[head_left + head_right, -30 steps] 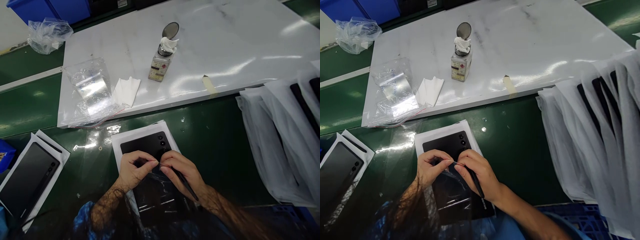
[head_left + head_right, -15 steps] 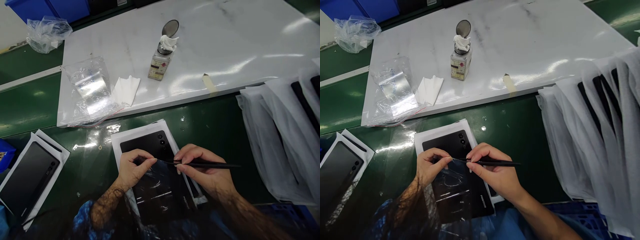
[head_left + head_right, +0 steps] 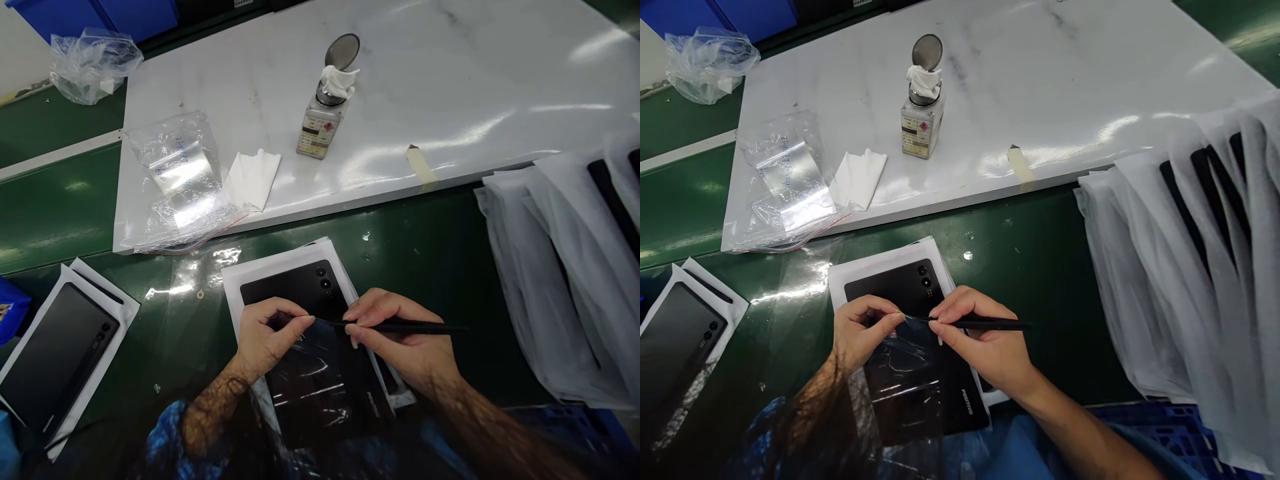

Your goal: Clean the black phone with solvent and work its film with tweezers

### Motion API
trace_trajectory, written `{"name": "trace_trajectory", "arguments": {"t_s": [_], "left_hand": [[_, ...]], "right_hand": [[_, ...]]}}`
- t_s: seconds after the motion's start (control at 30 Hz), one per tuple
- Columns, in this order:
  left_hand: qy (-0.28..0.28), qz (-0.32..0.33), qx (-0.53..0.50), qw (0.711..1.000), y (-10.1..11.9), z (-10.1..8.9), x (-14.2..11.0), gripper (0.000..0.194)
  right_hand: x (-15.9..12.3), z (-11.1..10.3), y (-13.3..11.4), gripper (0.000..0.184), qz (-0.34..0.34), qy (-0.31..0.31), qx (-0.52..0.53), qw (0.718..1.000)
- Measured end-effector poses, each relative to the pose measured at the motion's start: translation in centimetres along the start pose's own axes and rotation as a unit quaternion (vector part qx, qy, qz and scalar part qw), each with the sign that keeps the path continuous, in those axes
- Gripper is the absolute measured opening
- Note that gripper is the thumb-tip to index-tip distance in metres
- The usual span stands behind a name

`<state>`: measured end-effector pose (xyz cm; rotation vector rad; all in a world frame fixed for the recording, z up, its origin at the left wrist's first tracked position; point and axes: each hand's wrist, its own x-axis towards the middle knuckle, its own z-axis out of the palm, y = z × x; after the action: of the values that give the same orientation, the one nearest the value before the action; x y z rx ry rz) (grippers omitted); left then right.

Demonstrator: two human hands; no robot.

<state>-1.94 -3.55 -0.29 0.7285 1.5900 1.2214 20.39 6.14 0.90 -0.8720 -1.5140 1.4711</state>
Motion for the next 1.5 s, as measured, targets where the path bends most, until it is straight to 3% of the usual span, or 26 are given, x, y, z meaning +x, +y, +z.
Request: {"name": "trace_trajectory", "arguments": {"t_s": [0.3,0.43,0.5,0.6,0.77,1.0,1.5], "left_hand": [[0.022,0.017,-0.021,0.999,-0.5,0.2,-0.1,0.015],[0.011,0.032,0.006,0.999,-0.7,0.2,-0.3,0.015],[0.002,0.044,0.028,0.999,-1.1,0.2,-0.3,0.015],[-0.006,0.062,0.05,0.997,-1.5,0.4,-0.3,0.017],[-0.023,0.056,0.069,0.996,-0.8,0.2,-0.6,0.016],[-0.046,0.01,0.089,0.995,1.4,-0.2,-1.1,0.011],[-0.053,0.009,0.096,0.994,1.5,-0.3,-1.1,0.011]], "right_hand": [[-0.9,0.6,0.4,0.026,-0.084,-0.017,0.021,0.996],[0.2,0.4,1.7,0.025,-0.023,0.062,0.085,0.994],[1.4,0.0,2.7,0.038,0.031,0.103,0.107,0.988],[2.9,-0.6,4.2,0.052,0.074,0.118,0.113,0.984],[2.9,-0.2,5.0,0.053,0.081,0.12,0.107,0.984],[2.9,0.3,4.3,0.047,0.088,0.128,0.096,0.983],[3.0,0.3,3.9,0.044,0.084,0.136,0.061,0.985]]}}
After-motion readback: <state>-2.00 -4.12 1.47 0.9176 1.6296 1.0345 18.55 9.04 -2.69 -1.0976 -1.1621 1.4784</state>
